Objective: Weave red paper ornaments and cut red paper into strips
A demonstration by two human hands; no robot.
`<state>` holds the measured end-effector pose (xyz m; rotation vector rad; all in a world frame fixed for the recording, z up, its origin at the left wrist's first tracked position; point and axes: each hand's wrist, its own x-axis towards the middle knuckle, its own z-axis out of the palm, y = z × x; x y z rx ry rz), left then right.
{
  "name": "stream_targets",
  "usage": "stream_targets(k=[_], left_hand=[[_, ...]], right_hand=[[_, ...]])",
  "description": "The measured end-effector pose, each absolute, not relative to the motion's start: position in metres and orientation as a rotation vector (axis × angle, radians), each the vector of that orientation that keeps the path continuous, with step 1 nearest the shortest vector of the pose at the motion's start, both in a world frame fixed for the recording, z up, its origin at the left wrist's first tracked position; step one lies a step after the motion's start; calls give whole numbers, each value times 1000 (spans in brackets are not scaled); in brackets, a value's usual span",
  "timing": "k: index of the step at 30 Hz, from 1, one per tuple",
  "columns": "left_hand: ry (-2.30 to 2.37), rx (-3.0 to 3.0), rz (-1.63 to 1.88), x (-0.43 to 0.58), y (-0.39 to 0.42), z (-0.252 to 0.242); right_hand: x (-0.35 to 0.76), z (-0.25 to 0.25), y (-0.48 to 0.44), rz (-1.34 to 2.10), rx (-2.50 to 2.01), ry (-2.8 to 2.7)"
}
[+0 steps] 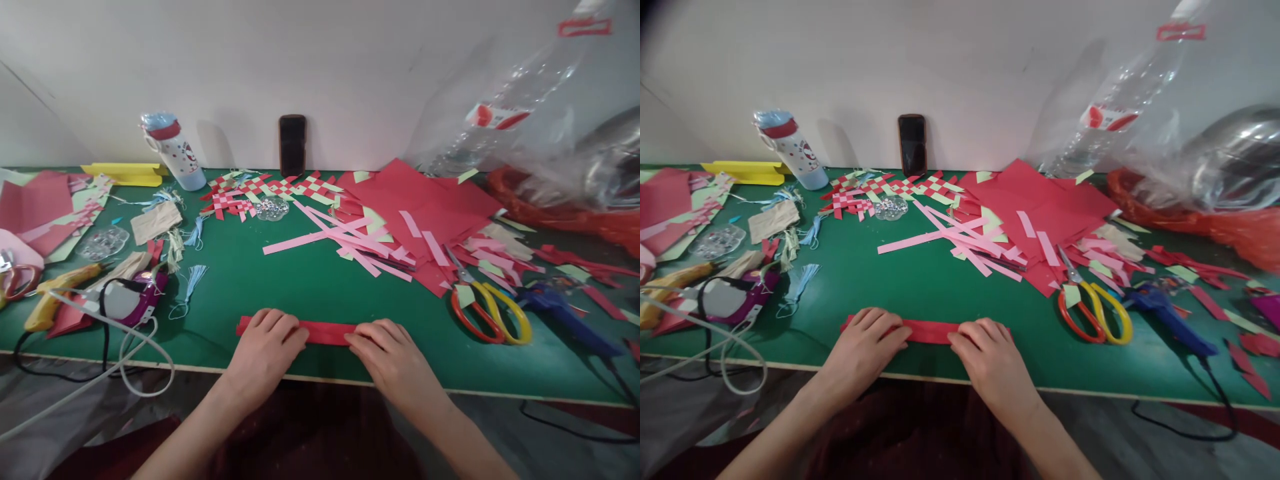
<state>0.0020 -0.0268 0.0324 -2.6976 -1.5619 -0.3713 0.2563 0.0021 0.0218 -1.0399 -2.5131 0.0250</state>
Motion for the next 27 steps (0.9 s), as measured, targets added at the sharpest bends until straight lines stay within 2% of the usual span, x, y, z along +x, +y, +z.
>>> stream_targets(k=[6, 18, 27], left_hand=[[-1597, -2739, -342, 7, -23, 31], [-1740, -2743, -46, 13, 3, 44], [-1807, -2737, -52, 14, 11, 47]], right_hand=[[255, 20, 4, 20, -1050, -2521], [257, 28, 21, -131, -1047, -2570], [254, 28, 25, -29, -1213, -2521]])
